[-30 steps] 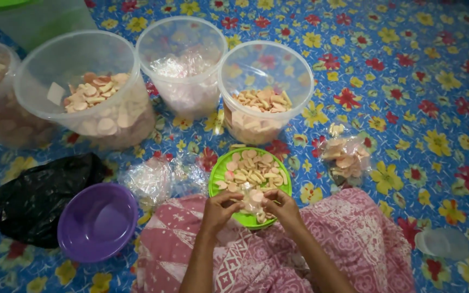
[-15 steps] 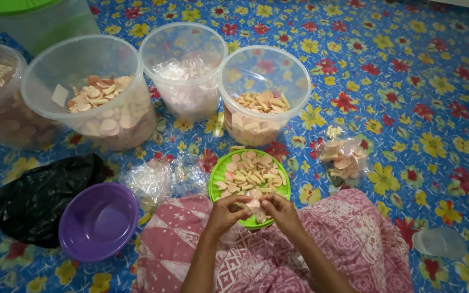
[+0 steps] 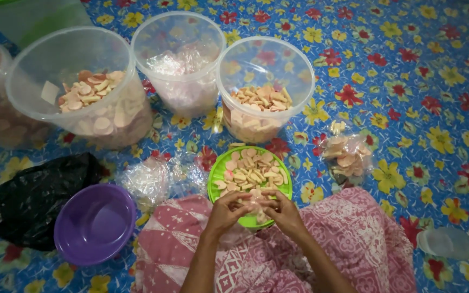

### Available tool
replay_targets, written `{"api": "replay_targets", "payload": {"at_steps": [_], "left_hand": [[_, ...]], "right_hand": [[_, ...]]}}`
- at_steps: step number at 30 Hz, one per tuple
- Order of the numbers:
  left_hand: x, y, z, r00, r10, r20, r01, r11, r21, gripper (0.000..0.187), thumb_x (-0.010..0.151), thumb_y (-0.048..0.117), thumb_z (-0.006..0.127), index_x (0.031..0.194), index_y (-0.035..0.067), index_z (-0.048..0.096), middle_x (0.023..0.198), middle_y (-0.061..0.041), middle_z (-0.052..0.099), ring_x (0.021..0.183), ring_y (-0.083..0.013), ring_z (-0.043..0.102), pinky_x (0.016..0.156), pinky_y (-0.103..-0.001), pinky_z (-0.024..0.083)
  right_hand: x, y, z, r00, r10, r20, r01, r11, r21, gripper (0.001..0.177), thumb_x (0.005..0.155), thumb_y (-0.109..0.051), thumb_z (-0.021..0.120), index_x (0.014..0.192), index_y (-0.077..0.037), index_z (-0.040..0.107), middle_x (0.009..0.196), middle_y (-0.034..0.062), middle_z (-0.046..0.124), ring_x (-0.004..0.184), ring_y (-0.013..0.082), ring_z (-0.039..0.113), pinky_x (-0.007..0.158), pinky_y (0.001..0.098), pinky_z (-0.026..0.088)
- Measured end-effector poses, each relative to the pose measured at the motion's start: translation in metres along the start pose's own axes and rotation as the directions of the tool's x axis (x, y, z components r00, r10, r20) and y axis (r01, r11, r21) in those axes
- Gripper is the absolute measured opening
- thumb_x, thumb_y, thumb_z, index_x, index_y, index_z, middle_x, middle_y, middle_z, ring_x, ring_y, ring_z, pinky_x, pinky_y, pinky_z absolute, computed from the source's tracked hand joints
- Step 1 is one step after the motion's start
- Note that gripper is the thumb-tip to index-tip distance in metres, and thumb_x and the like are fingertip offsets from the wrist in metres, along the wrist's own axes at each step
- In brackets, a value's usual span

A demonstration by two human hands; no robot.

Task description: Sorting and packaging sliced food items into small plastic bags

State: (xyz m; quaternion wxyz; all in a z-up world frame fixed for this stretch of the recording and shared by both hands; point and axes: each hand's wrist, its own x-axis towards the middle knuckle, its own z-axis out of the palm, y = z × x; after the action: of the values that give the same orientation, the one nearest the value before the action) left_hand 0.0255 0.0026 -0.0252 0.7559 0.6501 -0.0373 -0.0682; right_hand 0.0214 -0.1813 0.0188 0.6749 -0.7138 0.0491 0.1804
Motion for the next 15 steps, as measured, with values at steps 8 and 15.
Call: {"api": "replay_targets", "payload": {"at_steps": [8, 15], "left_hand": [[0.009, -0.007, 0.0, 0.997, -0.039, -0.066, 0.038, 0.999, -0.01, 0.029, 0.073, -0.001, 0.074, 0.101, 0.007, 0.072, 0.081, -0.016, 0.067, 0.062, -0.0194, 0.066, 0.055, -0.028, 0.058], [0.016, 0.006, 0.002, 0.998, -0.027, -0.059, 0.031, 0.998, 0.059, 0.032, 0.068, 0.0, 0.077, 0.098, 0.01, 0.074, 0.081, -0.012, 0.067, 0.06, -0.0133, 0.062, 0.053, -0.026, 0.054]], "right_hand": [[0.022, 0.023, -0.003, 0.995, -0.097, -0.031, 0.087, 0.965, -0.249, 0.036, 0.079, -0.005, 0.064, 0.113, -0.015, 0.06, 0.096, 0.0072, 0.073, 0.085, 0.0156, 0.067, 0.072, 0.0266, 0.052], [0.033, 0.011, 0.0, 0.988, 0.006, 0.152, 0.028, 0.976, -0.216, 0.038, 0.078, 0.001, 0.054, 0.113, -0.014, 0.058, 0.095, 0.0092, 0.073, 0.086, 0.0165, 0.065, 0.07, 0.0264, 0.052]]}}
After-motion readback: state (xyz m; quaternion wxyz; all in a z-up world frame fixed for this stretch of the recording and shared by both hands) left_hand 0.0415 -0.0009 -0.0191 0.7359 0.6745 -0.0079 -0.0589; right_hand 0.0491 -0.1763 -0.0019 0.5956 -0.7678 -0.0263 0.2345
